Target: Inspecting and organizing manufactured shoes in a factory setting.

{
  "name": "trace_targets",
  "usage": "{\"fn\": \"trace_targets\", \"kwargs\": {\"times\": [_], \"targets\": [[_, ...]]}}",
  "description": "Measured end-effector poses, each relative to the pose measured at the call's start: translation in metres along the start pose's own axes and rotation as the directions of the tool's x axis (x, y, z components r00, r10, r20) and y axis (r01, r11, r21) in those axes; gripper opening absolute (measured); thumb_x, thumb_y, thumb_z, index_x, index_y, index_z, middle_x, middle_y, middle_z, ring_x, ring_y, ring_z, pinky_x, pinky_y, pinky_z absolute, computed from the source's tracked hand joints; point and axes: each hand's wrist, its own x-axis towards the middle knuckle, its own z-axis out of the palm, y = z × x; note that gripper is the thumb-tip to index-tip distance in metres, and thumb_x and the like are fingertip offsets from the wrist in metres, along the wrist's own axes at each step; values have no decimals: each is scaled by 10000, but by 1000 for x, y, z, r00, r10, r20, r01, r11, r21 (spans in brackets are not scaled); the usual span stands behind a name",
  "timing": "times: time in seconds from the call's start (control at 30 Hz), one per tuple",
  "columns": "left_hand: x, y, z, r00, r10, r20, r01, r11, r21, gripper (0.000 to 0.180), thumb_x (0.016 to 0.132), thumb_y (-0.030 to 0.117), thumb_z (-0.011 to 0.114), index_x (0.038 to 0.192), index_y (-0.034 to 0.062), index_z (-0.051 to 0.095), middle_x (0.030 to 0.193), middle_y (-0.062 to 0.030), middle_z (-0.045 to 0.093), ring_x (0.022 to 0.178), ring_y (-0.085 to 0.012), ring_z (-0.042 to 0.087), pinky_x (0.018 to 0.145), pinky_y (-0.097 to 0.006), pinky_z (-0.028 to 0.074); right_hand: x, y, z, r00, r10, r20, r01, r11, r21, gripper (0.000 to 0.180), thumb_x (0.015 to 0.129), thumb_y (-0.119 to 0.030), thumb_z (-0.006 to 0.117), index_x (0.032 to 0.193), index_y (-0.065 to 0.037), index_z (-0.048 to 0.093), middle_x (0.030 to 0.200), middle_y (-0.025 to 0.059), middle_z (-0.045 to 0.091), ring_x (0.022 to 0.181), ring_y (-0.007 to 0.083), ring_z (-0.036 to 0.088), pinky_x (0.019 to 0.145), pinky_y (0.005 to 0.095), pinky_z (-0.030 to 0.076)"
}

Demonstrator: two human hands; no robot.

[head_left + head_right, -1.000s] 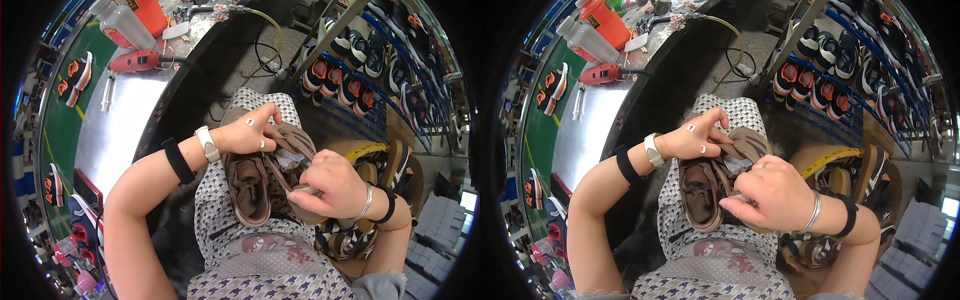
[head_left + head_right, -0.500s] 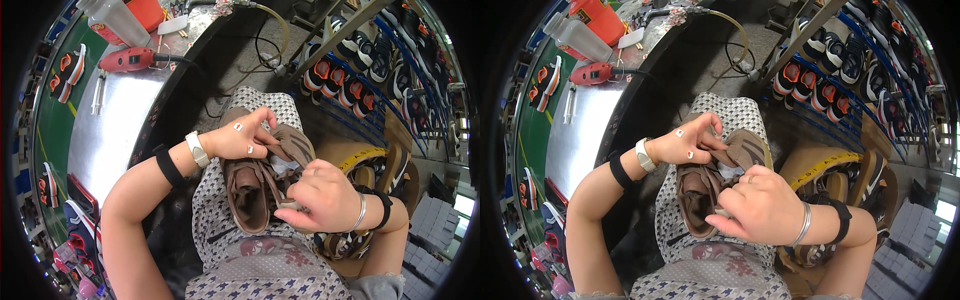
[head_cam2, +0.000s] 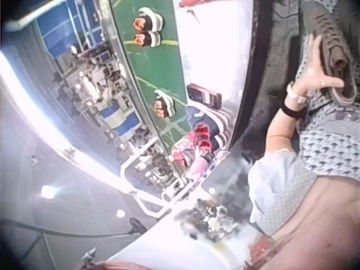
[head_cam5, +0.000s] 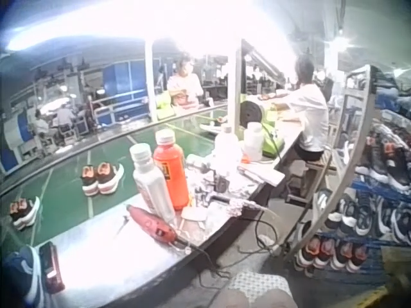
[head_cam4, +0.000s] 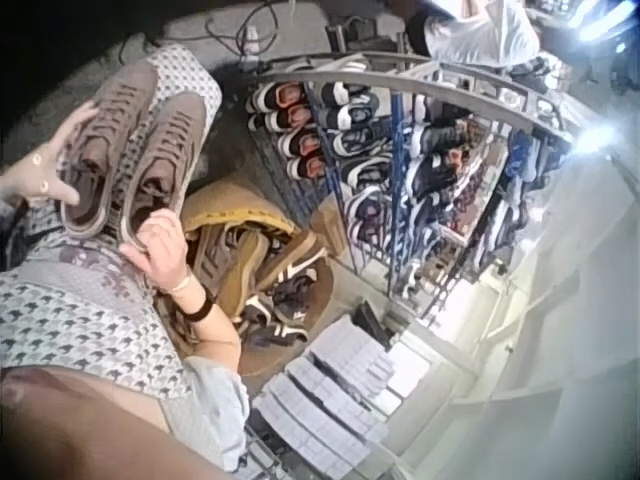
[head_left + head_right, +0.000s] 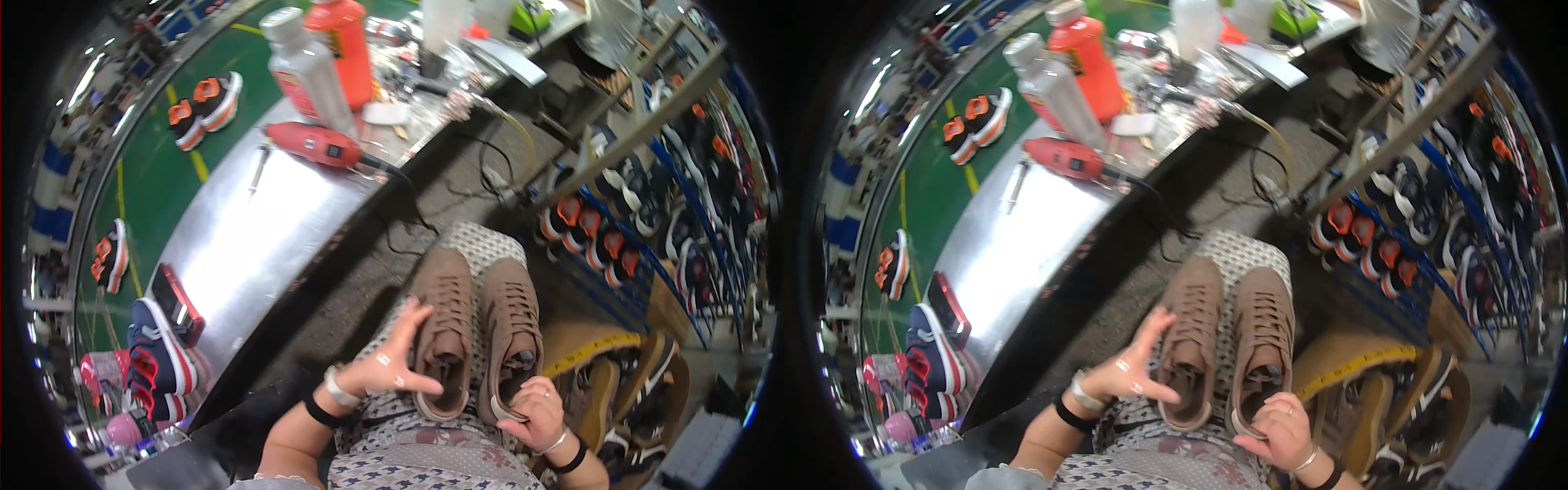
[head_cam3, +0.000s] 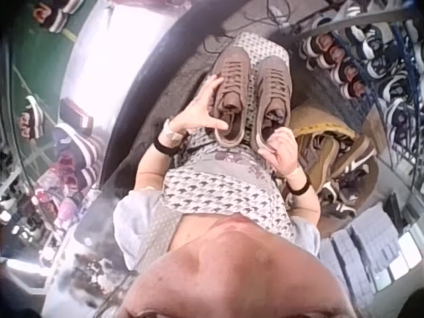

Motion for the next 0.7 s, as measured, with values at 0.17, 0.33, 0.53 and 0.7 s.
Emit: {"fn": "trace_targets", "kwargs": {"times": [0.17,0.33,0.53,0.7], "targets": [[-3,-15,65,881,-2,-473,-85,983,-162,746,645,96,611,1321,52,299,1414,-257,140,1332,-391,114,1071,-423,156,-9,0,38,971,229,75,-217,966,-144,485,625,-98,748,1029,-9,497,900,154,583,720,282,571,647,348,475],[14,4,75,884,116,-453,-148,988,-37,680,691,164,623,1282,50,308,1370,-300,174,1303,-433,128,1056,-520,74,13,1,29,858,318,403,-239,942,-235,406,647,-134,677,1031,-70,560,806,150,557,702,334,578,619,380,464],[-24,11,10,910,86,-406,-212,937,-278,453,827,243,577,1205,39,432,1168,-131,515,1057,-255,520,891,-351,410,54,-40,-32,819,448,359,-460,886,-55,231,708,71,585,936,38,581,800,113,618,759,139,570,674,255,452],[-97,0,-56,290,550,-783,60,806,589,198,682,-15,592,872,40,581,948,-102,604,983,-283,554,912,-462,363,125,-116,-106,913,-25,407,-54,982,180,257,739,-69,651,936,88,603,902,176,640,815,244,619,717,301,473]]}}
